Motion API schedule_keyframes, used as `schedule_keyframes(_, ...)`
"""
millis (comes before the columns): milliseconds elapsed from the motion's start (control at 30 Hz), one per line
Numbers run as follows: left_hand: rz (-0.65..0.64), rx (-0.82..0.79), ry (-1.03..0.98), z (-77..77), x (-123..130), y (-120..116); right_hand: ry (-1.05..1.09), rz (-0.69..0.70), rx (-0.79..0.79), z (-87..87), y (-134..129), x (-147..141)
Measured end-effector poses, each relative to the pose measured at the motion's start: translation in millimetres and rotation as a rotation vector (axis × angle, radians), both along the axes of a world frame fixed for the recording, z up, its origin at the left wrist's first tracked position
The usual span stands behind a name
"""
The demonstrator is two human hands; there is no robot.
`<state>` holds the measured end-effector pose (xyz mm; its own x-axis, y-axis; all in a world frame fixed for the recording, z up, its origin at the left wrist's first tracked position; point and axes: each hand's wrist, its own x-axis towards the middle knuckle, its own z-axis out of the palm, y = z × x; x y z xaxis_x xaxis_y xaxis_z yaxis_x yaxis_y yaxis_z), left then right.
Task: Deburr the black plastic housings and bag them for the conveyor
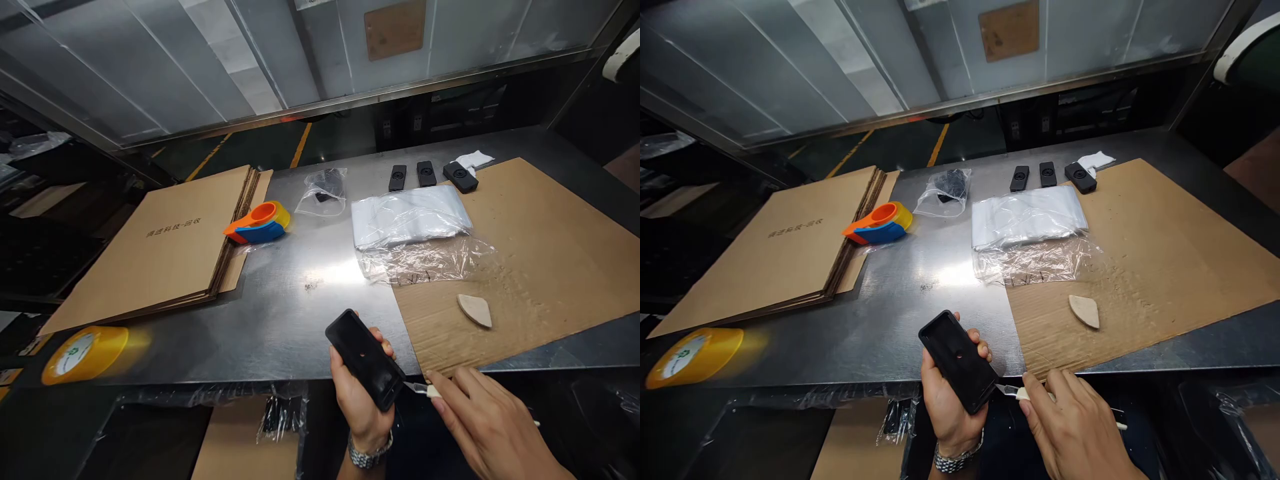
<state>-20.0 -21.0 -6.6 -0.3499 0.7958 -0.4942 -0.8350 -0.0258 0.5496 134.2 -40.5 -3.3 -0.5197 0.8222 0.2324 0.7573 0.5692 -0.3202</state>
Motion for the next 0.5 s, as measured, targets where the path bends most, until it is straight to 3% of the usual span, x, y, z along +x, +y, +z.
schedule_keyframes(500,0.027,0.037,0.085,0.1,4.1,-4.4,-0.026,-0.008,0.095,0.3,-2.9,-0.5)
